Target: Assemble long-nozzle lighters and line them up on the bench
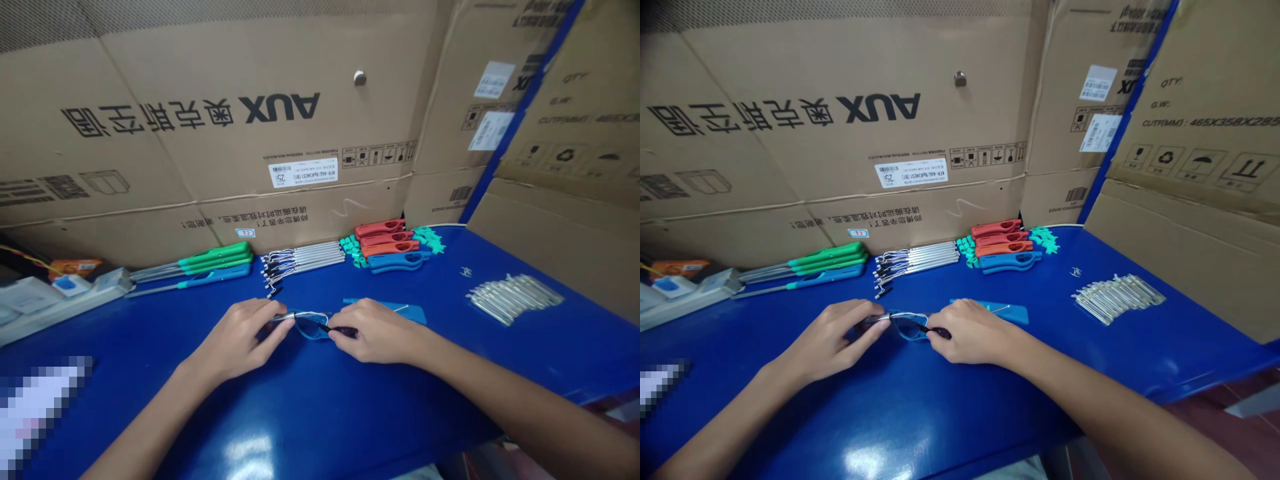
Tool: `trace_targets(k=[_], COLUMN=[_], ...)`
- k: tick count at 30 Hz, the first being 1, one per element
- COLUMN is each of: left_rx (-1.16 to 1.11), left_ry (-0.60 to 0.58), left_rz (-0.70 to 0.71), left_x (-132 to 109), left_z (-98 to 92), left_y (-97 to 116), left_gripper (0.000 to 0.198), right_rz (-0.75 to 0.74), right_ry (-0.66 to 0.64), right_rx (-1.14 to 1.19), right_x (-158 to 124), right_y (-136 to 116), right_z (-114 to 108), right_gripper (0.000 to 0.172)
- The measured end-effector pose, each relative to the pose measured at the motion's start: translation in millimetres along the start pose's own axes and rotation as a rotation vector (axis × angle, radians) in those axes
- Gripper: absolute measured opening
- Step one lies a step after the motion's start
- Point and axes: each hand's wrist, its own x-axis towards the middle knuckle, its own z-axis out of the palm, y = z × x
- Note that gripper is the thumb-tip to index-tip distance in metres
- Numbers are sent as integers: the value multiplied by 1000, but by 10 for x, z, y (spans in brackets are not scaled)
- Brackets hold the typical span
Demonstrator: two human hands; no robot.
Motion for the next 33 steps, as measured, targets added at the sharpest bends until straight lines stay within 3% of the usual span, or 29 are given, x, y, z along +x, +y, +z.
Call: trace_targets(k=[8,14,16,20,22,25,33], left_rx=[-30,-52,-99,-225,-313,-509,-1246], left_ry=[-11,-2,96,383,496,617,606], left_rz=[-22,-22,-62,-258,-353,-471,-587], left_x=[-1,1,13,40,55,82,157], left_z=[5,0,-9,-24,-26,-7,222], left_y=[0,-3,10,28,27,19,131], left_gripper=[22,24,21,18,18,19,32], right_rz=[-11,-22,-19,20,13,-33,-46], right_ry=[-46,1,100,418,512,533,382], right_rx=[-259,-239,-161,-6,24,10,-117], right_x=[-9,-8,-9,-10,-6,9,196], right_y=[-100,-78,-33,61,89,101,29], right_z=[27,43,29,-9,-3,47,90], right_gripper=[15,17,21,30,27,21,29])
